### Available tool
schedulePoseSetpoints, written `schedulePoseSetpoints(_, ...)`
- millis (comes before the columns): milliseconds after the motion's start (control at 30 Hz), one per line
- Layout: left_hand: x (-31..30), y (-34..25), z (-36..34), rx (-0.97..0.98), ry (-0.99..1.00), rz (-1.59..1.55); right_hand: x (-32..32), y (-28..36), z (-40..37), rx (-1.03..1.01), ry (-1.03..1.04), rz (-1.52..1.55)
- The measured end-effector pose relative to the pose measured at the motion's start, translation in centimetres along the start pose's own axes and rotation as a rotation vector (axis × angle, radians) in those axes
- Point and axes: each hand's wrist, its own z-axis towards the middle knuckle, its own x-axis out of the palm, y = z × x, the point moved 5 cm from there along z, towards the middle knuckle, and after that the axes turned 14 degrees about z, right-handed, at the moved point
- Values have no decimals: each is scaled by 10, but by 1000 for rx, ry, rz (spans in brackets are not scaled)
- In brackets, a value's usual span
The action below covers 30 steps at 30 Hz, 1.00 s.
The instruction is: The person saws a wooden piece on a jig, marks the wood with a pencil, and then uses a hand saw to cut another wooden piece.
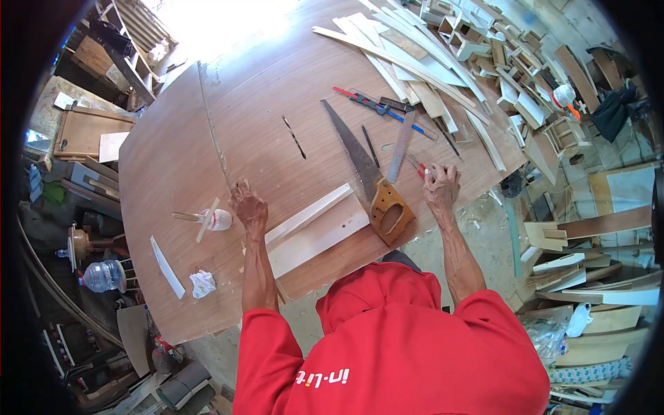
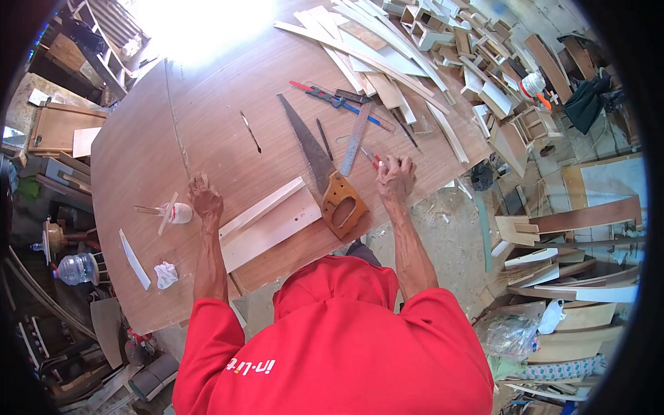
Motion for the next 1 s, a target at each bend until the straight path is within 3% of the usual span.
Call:
schedulePoseSetpoints(33,-10,-7,-2,4,3,-4,-4,4,-1,4,0,-5)
schedulePoseSetpoints(100,-31,-23,-15,130,74,-248,-2,14,-13,-22,190,203)
schedulePoseSetpoints(133,-36,-33,-24,88,195,-341,-1,22,-23,-84,330,174)
schedulePoseSetpoints(167,-41,-47,-35,43,311,-435,-1,24,-34,-81,334,174)
schedulePoseSetpoints(267,-71,-92,-70,215,310,-484,-2,43,-70,-24,525,86)
schedulePoseSetpoints(367,-86,-119,-85,320,264,-503,11,39,-80,51,568,66)
schedulePoseSetpoints(500,-76,-127,-85,372,242,-556,7,47,-74,49,484,75)
schedulePoseSetpoints(567,-98,-122,-72,369,251,-626,-5,64,-68,-108,313,245)
schedulePoseSetpoints(633,-101,-116,-63,316,507,-918,-2,77,-64,-187,308,418)
schedulePoseSetpoints(700,-110,-111,-57,344,473,-938,-6,98,-64,-270,293,585)
schedulePoseSetpoints(767,-115,-110,-51,344,521,-1002,13,115,-70,204,666,1022)
schedulePoseSetpoints(867,-118,-112,-50,352,500,-1023,37,130,-80,248,716,1258)
schedulePoseSetpoints(1000,-140,-118,-50,415,419,-940,48,130,-83,324,559,1180)
